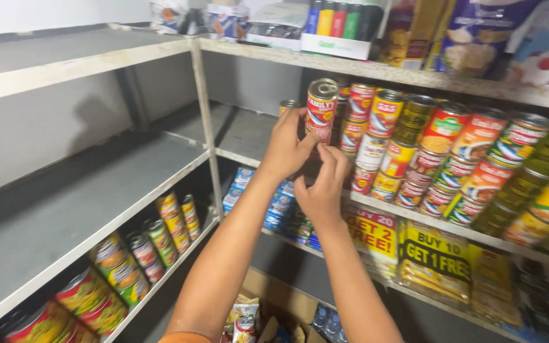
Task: The person arranges canned goods on metal shelves in a small store. They pick up cans from a cardboard box on the floor and place them in stacks on the shelves, organizing them by brand and type.
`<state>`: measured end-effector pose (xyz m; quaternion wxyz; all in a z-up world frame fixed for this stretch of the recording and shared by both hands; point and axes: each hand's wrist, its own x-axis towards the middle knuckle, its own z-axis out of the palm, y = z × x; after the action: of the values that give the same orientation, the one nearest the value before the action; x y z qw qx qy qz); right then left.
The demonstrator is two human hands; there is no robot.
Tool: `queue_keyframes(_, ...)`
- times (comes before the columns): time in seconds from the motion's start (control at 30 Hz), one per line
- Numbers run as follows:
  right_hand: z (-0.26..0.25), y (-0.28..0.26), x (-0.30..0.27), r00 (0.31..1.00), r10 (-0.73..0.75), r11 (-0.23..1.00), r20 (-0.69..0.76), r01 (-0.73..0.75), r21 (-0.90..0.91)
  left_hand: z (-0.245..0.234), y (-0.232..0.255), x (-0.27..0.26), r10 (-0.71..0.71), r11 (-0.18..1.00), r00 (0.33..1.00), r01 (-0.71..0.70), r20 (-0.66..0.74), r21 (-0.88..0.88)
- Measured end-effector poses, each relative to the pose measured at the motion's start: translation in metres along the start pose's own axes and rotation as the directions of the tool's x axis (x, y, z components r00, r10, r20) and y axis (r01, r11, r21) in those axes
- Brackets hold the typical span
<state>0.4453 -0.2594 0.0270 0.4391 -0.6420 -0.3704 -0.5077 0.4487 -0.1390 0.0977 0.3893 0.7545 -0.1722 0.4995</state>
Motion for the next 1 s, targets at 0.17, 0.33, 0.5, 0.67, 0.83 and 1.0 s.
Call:
queue_keyframes(0.17, 0.024, -0.035, 0.007, 0.997, 0.058, 0.989, -0.060, -0.049, 0.142, -0.050, 0.011, -0.023, -0.163, 0.983, 0.985, 0.167, 0.052, -0.082)
queue_keyframes(0.33, 0.059, -0.055, -0.011, 0.964, 0.239, 0.844, 0.116, -0.265, 0.467, -0.101, 0.012, -0.052, -0.262, 0.964, 0.958, 0.265, 0.117, -0.012)
queue_keyframes(0.5, 0.092, -0.092, -0.035, 0.946, 0.182, 0.597, 0.269, -0.323, 0.734, -0.164, 0.016, -0.081, -0.417, 0.877, 0.893, 0.444, 0.171, -0.181)
queue_keyframes(0.67, 0.112, -0.149, -0.053, 0.848, 0.106, 0.262, 0.519, -0.528, 0.808, -0.241, 0.047, -0.112, -0.532, 0.846, 0.846, 0.533, 0.040, -0.027)
queue_keyframes(0.83, 0.125, -0.235, -0.050, 0.778, -0.017, 0.033, 0.627, -0.627, 0.778, -0.318, 0.095, -0.144, -0.610, 0.791, 0.790, 0.603, -0.060, -0.101)
queue_keyframes(1.0, 0.134, -0.331, -0.058, 0.766, -0.278, -0.155, 0.579, -0.631, 0.760, -0.389, 0.166, -0.177, -0.663, 0.726, 0.704, 0.687, -0.254, 0.009)
